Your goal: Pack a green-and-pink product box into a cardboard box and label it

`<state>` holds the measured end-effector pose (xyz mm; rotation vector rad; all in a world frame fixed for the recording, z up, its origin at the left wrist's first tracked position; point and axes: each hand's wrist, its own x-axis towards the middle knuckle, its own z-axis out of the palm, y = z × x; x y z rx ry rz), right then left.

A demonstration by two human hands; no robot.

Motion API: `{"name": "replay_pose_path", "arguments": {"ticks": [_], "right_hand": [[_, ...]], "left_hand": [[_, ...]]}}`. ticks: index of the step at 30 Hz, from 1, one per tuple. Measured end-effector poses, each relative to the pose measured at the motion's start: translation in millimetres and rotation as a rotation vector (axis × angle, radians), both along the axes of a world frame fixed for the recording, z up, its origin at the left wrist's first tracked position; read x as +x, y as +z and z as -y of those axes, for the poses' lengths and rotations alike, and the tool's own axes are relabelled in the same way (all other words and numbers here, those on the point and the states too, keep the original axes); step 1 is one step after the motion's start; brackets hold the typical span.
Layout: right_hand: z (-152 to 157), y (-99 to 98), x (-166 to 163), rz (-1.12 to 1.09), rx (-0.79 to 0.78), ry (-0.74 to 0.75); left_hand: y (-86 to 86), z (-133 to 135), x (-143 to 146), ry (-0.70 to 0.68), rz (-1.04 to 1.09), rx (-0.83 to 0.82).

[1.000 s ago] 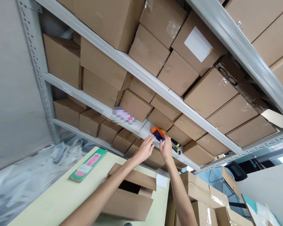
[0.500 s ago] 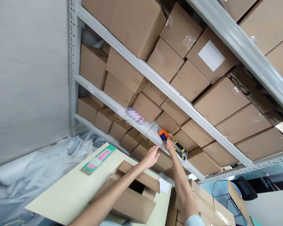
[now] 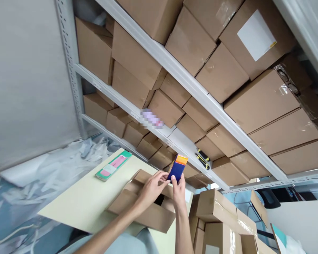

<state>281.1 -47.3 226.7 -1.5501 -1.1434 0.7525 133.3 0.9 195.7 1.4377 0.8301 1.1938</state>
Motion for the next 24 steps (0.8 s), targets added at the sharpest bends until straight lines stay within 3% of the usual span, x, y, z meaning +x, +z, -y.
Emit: {"name": "replay_pose_path", "arguments": {"ticks": [6,10,16,21,24], "right_hand": [[23.9,19.7,-14.5,0.001,-0.003,0.067],[27.9,22.1,-19.9,0.017,-0.075,0.008],[27.7,23.0,-36.4,0.017,-0.043,0.068],[24.7,54.1,-40.7,0.125,-0.012,0.194],[25.1,75.2,-37.6,0.208,-0.05,0.306]], "left_hand": [[13.9,17.5,-23.1,-0.069,-0.007,0.003],[17.7,28.1,-33.5,-0.108,-0.016,0.028],[19.3,33.8,-56.8,0.003,-0.136,0.164],[61.1,22.8,-97.9,0.275,-0.201,0.262],[86.7,12.6,-116.1,0.324,-0.187,0.332]]}}
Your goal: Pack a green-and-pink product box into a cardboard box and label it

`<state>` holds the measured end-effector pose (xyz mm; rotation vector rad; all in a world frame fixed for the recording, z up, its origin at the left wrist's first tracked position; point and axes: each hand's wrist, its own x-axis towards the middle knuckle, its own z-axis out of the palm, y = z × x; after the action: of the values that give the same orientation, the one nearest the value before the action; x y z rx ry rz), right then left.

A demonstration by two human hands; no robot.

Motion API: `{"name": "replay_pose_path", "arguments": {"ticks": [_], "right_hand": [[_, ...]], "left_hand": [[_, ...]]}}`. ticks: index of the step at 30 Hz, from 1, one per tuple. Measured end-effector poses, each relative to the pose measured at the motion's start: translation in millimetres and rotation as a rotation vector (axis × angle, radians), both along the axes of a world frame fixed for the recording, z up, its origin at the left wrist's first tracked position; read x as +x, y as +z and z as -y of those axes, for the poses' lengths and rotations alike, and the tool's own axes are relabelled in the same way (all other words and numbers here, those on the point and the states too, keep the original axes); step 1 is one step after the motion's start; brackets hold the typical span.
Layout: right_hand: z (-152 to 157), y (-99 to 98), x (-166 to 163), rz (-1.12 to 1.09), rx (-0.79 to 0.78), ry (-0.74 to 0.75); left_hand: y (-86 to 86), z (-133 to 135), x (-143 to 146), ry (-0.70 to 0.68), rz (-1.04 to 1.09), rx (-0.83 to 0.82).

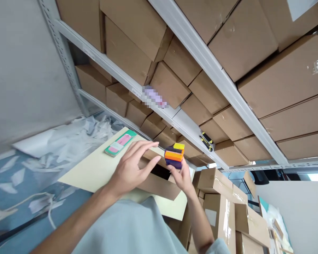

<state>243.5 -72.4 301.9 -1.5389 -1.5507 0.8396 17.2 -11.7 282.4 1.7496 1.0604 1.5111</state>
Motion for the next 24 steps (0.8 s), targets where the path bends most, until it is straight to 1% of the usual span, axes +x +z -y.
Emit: {"name": "replay_pose_path", "arguments": {"ticks": [3,6,8,13,17,20,24], "right_hand": [[1.4,16.5,2.3,0.101,0.003,0.098],[1.5,27.3,5.4,0.264,0.075,0.14],[1.3,31.0,9.1,0.381,0.128,0.154],[3.5,31.8,21.2,0.543,0.198,0.228],[6.4,29.7,31.1,0.66,0.259,0.282],[8.2,29.3,37.5,0.747,0.274,0.311],[9.9,30.9,42.2,0.787,0.297,0.34]], "left_hand": [[15.3,-6.3,-9.3,-0.057,-0.042,0.01],[23.3,-6.5,-14.2,-0.135,-0.079,0.007],[27.5,-4.4,-16.3,-0.162,-0.083,0.013],[40.1,-0.7,-18.8,-0.196,-0.044,0.062],[48.6,-1.5,-20.9,-0.263,-0.049,0.023],[48.4,-3.3,-22.3,-0.3,-0.062,0.031],[45.2,-4.9,-21.4,-0.356,-0.067,0.051]]}}
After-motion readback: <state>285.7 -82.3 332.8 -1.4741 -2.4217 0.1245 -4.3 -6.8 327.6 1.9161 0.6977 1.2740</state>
